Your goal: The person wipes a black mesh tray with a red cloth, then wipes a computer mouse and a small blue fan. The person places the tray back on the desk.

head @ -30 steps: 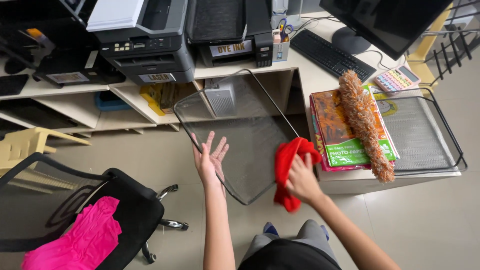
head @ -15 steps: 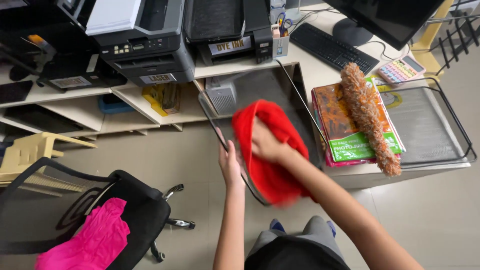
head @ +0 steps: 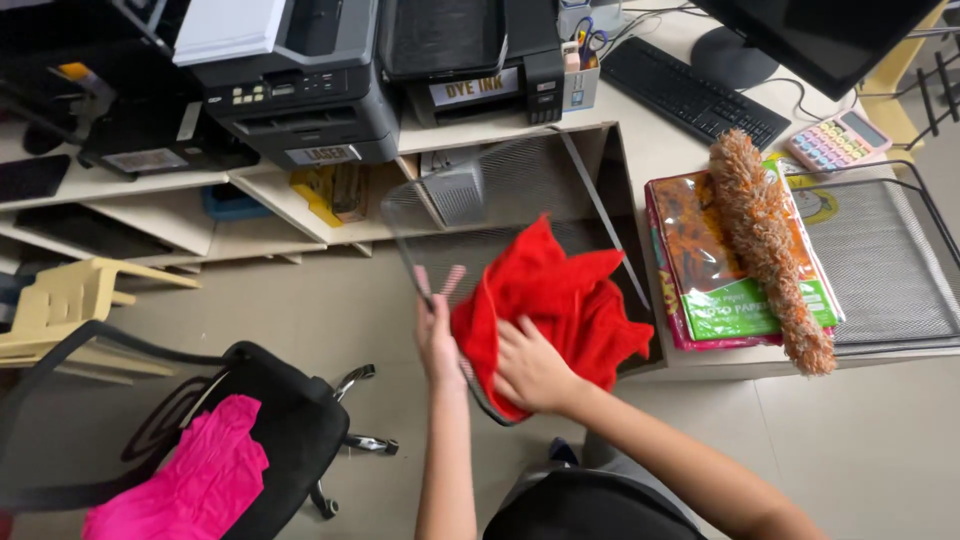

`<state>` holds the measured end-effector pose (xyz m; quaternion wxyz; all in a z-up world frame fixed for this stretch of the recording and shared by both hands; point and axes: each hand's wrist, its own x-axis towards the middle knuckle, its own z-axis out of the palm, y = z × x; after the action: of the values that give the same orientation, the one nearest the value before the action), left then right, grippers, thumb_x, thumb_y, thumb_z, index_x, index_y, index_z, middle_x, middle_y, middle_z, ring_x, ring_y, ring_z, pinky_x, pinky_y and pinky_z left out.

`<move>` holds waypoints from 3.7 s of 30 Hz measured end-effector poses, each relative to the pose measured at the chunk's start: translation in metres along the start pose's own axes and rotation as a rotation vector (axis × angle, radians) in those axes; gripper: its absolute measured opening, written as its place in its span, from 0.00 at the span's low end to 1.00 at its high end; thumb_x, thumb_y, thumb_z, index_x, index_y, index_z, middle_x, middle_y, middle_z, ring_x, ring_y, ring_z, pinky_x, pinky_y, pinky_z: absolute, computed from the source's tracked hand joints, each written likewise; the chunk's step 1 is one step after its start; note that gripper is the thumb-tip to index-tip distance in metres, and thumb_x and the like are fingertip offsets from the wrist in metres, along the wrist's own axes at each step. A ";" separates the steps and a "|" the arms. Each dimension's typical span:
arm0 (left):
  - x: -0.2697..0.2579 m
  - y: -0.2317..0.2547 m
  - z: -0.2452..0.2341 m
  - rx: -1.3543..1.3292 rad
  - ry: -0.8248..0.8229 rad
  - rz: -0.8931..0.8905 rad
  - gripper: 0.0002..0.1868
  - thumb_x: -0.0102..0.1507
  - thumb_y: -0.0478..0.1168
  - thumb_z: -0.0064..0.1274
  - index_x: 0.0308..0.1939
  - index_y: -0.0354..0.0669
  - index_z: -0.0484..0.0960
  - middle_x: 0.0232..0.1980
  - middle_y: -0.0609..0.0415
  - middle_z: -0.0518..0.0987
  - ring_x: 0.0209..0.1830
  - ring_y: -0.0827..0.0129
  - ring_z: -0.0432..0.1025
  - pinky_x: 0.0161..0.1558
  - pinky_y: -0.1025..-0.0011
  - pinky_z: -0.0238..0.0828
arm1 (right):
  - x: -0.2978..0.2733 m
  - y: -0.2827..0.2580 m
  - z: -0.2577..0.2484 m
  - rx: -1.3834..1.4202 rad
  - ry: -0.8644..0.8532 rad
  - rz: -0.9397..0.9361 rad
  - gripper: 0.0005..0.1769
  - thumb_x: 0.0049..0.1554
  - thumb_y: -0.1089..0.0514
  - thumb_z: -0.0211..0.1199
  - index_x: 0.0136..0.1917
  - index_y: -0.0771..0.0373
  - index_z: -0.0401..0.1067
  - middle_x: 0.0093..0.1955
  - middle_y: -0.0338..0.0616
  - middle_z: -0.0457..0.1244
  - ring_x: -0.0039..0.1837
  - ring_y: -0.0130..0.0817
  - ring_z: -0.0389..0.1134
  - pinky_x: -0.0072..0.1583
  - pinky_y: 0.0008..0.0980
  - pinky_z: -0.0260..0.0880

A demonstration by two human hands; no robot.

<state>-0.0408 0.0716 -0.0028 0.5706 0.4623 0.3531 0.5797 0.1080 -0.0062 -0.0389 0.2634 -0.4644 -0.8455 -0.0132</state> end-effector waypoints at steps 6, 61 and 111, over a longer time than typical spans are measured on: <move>0.057 0.007 -0.018 -0.318 -0.036 -0.052 0.40 0.72 0.54 0.40 0.83 0.59 0.37 0.77 0.34 0.63 0.66 0.39 0.72 0.62 0.52 0.74 | 0.001 0.080 -0.031 0.267 -0.378 0.553 0.25 0.57 0.41 0.57 0.63 0.53 0.71 0.59 0.45 0.67 0.64 0.47 0.68 0.63 0.43 0.67; 0.797 -0.152 0.007 1.392 -0.151 0.446 0.26 0.66 0.35 0.54 0.67 0.29 0.70 0.58 0.42 0.74 0.58 0.50 0.69 0.56 0.61 0.73 | 0.384 0.585 0.080 -0.311 -0.042 0.987 0.19 0.62 0.44 0.56 0.39 0.61 0.70 0.33 0.55 0.68 0.36 0.57 0.71 0.41 0.53 0.72; 0.198 -0.019 0.365 -0.419 -2.379 0.087 0.25 0.66 0.30 0.54 0.68 0.30 0.71 0.62 0.40 0.74 0.61 0.50 0.72 0.62 0.63 0.69 | -0.029 0.191 0.002 0.433 2.166 0.858 0.23 0.69 0.52 0.49 0.72 0.65 0.63 0.66 0.50 0.64 0.68 0.39 0.66 0.69 0.41 0.66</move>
<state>0.3238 0.2261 0.1238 0.5825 0.6170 -0.5094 -0.1434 0.2712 0.0803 -0.0959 0.8982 -0.4026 0.0581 -0.1667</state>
